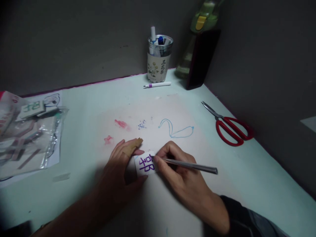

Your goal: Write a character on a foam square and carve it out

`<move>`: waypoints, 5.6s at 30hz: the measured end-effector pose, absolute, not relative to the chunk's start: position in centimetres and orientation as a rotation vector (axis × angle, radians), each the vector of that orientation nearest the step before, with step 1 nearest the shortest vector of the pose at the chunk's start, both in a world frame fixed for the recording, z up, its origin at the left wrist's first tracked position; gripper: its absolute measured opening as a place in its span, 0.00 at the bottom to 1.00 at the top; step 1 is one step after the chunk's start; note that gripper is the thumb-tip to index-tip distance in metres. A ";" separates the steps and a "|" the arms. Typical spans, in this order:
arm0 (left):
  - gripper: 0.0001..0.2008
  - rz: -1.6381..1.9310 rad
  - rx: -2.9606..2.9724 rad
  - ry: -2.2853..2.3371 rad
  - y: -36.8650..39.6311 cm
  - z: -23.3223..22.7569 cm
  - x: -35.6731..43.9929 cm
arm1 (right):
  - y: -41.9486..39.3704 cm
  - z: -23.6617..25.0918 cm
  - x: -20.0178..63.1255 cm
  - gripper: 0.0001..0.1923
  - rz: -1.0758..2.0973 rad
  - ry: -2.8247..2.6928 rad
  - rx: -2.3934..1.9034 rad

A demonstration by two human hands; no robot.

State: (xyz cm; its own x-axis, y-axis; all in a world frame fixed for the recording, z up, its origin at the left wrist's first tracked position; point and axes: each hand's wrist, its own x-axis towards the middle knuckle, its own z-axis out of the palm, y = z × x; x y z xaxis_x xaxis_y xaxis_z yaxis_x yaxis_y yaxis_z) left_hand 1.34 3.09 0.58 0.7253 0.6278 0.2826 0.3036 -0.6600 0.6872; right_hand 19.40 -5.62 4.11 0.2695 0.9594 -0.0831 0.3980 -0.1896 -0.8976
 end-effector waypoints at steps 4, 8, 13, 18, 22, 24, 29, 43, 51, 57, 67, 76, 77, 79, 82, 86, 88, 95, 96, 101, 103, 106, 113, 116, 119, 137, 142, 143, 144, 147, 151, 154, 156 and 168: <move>0.36 0.683 2.304 0.706 3.1 0.6 1.4 | -5.6 4.2 19.4 0.10 0.897 -1.270 -1.732; 0.36 0.686 2.308 0.693 3.1 0.6 1.4 | -5.4 4.4 19.4 0.11 0.916 -1.270 -1.736; 0.35 0.713 2.315 0.688 3.1 0.6 1.4 | -5.5 4.5 19.5 0.11 0.968 -1.250 -1.736; 0.35 0.715 2.305 0.684 3.1 0.4 1.4 | -5.7 4.5 19.6 0.11 0.990 -1.245 -1.734; 0.35 0.703 2.297 0.700 3.0 0.4 1.4 | -5.8 4.6 19.6 0.11 0.998 -1.253 -1.729; 0.35 0.702 2.295 0.699 3.0 0.4 1.5 | -5.7 4.7 19.6 0.11 1.006 -1.250 -1.723; 0.35 0.708 2.312 0.700 3.0 0.5 1.4 | -5.6 4.8 19.6 0.11 1.013 -1.260 -1.726; 0.35 0.693 2.303 0.707 3.0 0.5 1.5 | -5.9 4.8 19.9 0.12 1.041 -1.302 -1.708; 0.35 0.672 2.314 0.721 3.0 0.5 1.4 | -5.8 4.8 19.9 0.11 1.026 -1.309 -1.708; 0.36 0.686 2.331 0.733 3.0 0.5 1.4 | -5.9 4.8 19.9 0.12 1.007 -1.337 -1.693; 0.36 0.685 2.324 0.720 3.1 0.5 1.5 | -5.7 4.8 20.1 0.12 0.974 -1.350 -1.690; 0.37 0.689 2.323 0.727 3.1 0.5 1.5 | -5.8 4.8 20.1 0.12 0.972 -1.352 -1.689; 0.37 0.689 2.324 0.728 3.1 0.5 1.4 | -5.8 4.9 20.1 0.12 0.976 -1.348 -1.690; 0.37 0.684 2.323 0.729 3.2 0.4 1.4 | -5.8 4.9 20.1 0.12 0.985 -1.340 -1.692; 0.37 0.665 2.323 0.740 3.1 0.5 1.5 | -5.9 4.9 20.1 0.12 0.989 -1.326 -1.692; 0.37 0.655 2.329 0.749 3.1 0.6 1.5 | -6.0 4.8 20.0 0.12 1.000 -1.306 -1.697; 0.37 0.652 2.338 0.755 3.2 0.7 1.5 | -6.1 4.6 20.0 0.12 1.009 -1.280 -1.704; 0.49 0.606 2.418 0.793 3.3 1.5 1.5 | -5.6 4.5 19.6 0.11 0.996 -1.224 -1.706; 0.50 0.592 2.423 0.787 3.3 1.8 1.5 | -5.4 4.6 19.6 0.11 0.999 -1.232 -1.697; 0.36 0.551 2.327 0.715 2.8 3.0 0.8 | -4.9 5.1 20.3 0.10 0.957 -1.334 -1.726; 0.38 0.521 2.304 0.671 2.9 3.1 0.6 | -4.9 5.2 20.5 0.10 0.938 -1.385 -1.720; 0.44 0.452 2.344 0.557 3.3 3.0 0.5 | -5.0 5.3 20.6 0.10 0.940 -1.434 -1.676; 0.42 0.494 2.391 0.533 3.4 2.2 0.6 | -5.2 6.0 20.5 0.11 0.926 -1.413 -1.638; 0.41 0.600 2.466 0.679 3.0 1.8 0.6 | -5.6 6.2 20.9 0.10 0.784 -1.153 -1.653; 0.52 0.653 2.497 0.738 2.8 1.7 0.5 | -6.4 5.9 20.9 0.08 0.697 -0.898 -1.601; 0.41 0.569 2.298 0.510 4.5 0.9 -0.2 | -9.3 3.5 14.6 0.05 0.669 -1.062 -1.748; 0.41 0.552 2.295 0.518 4.6 1.1 -0.3 | -9.4 3.4 14.3 0.04 0.650 -1.147 -1.786; 0.41 0.551 2.295 0.520 4.6 1.1 -0.3 | -9.5 3.4 14.3 0.04 0.664 -1.159 -1.785; 0.41 0.555 2.292 0.526 4.6 1.2 -0.3 | -9.5 3.4 14.3 0.04 0.676 -1.169 -1.787; 0.40 0.573 2.281 0.543 4.6 1.2 -0.2 | -9.4 3.2 14.3 0.04 0.681 -1.200 -1.802; 0.39 0.592 2.285 0.523 4.6 1.0 -0.2 | -9.3 3.2 14.4 0.04 0.648 -1.250 -1.812; 0.39 0.610 2.282 0.520 4.6 0.8 -0.2 | -9.3 3.2 14.3 0.05 0.634 -1.264 -1.816; 0.39 0.623 2.283 0.523 4.6 0.8 -0.2 | -9.2 3.3 14.3 0.04 0.627 -1.267 -1.823; 0.37 0.626 2.268 0.501 4.6 1.0 -0.4 | -9.1 3.4 14.2 0.03 0.632 -1.300 -1.853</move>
State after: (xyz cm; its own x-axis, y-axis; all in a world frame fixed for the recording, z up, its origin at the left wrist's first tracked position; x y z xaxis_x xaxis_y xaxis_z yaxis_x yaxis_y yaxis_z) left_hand -0.37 4.57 1.00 0.8066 0.5166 0.2873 0.1672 -0.6656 0.7274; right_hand 14.16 -9.15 3.39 0.3560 0.9339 0.0325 0.5516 -0.1820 -0.8140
